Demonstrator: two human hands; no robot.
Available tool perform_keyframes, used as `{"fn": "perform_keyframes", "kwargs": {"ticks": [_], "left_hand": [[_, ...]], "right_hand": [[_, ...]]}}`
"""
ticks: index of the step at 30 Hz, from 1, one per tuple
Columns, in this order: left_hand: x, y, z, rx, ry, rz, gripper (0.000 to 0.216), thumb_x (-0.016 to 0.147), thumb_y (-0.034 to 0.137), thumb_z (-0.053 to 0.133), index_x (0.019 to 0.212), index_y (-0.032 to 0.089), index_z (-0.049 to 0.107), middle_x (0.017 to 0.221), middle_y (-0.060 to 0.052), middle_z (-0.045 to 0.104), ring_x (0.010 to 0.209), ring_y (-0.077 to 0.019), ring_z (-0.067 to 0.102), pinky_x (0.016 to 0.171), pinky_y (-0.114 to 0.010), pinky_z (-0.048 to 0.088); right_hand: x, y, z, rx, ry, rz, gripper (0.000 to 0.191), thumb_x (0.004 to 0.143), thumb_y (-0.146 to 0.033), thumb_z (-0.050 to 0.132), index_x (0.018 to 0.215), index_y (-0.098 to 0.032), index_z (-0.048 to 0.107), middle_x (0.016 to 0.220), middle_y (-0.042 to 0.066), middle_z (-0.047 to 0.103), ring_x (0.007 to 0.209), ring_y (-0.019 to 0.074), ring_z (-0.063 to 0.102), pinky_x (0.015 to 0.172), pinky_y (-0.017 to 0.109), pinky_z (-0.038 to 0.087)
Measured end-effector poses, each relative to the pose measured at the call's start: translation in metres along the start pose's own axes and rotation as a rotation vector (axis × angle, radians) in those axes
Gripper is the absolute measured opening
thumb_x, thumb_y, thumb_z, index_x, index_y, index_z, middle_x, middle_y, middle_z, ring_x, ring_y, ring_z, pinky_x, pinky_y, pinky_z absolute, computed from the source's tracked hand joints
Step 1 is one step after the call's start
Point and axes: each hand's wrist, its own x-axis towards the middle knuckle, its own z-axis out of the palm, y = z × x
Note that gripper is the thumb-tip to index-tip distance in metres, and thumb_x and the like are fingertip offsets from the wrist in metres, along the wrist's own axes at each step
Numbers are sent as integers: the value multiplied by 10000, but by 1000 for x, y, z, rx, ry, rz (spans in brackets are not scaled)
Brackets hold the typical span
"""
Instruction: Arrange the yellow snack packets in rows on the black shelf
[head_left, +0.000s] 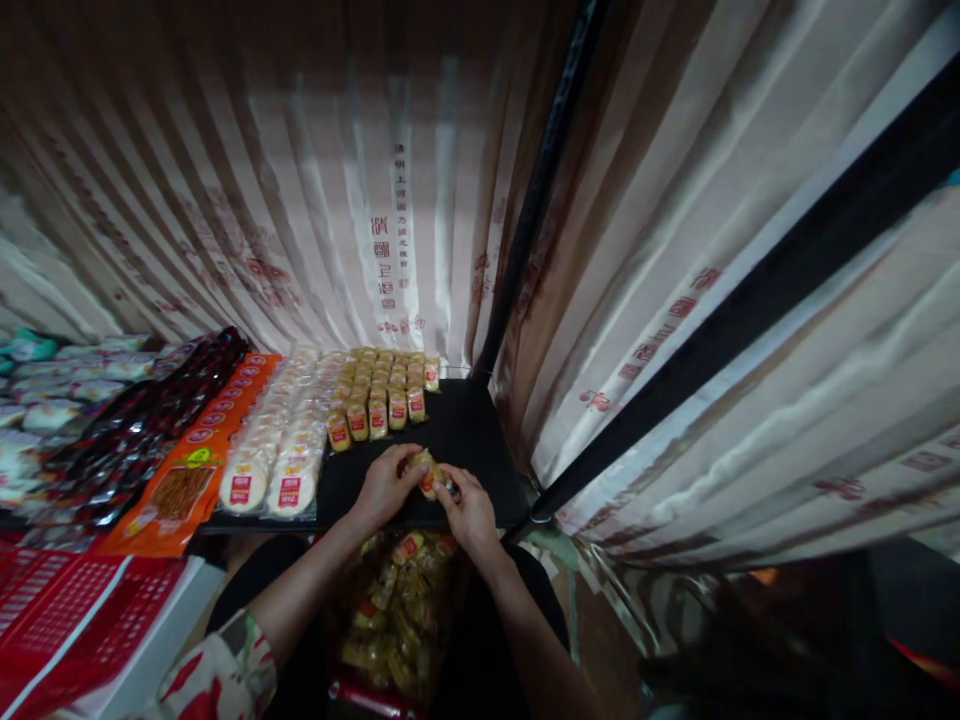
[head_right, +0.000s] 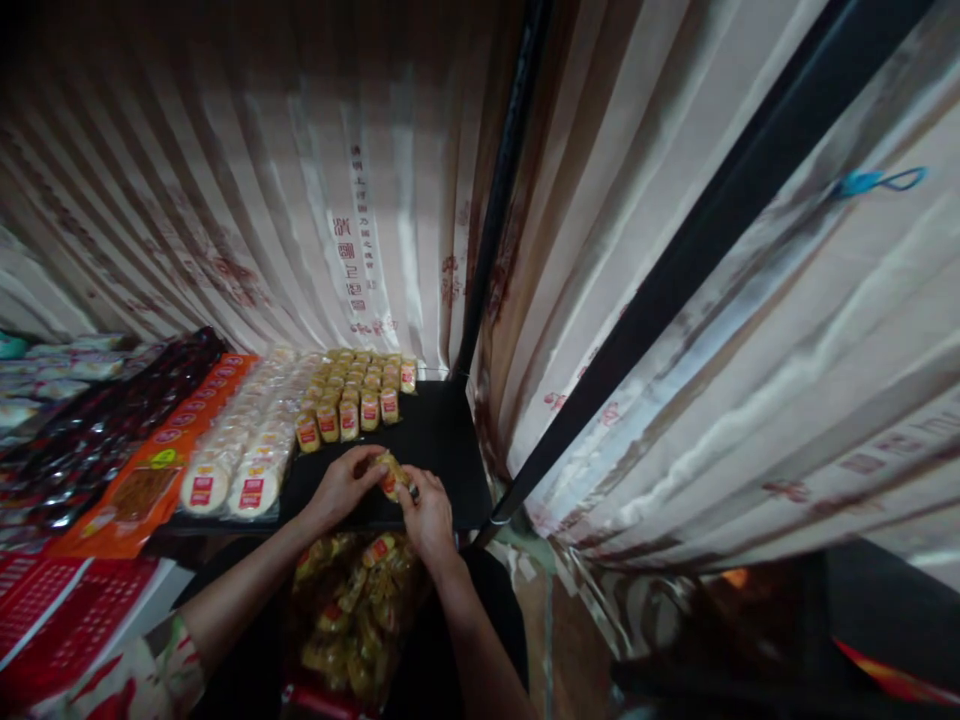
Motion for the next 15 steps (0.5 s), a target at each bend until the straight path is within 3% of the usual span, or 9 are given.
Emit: {"fn": "perform_keyframes", "kwargs": {"ticks": [5,10,15], "left_hand": [[20,5,22,-198,90,-11,443,784,244,501,1215,146,472,1132,-118,570,808,-134,608,723,-285,518],[37,10,46,-165,77,48,312,798,186,467,1096,172,560,1207,-99,555,1121,-191,518,901,-346,476],[61,7,69,-123,42,-32,305,798,162,467,1073,180,596,1308,-78,508,1234,-197,435,1077,-392,309]], "right_hand": [[31,16,9,142,117,152,292,793,-333,482,1032,-218,606,898,36,651,767,168,599,733,290,474],[72,31,18,186,185,235,276,768,-363,498,982,-231,610,828,14,665,752,167,621,706,281,481],[109,38,21,114,213,254,299,772,-340,467,1000,-219,619,836,31,675,753,176,625,698,278,472]]}}
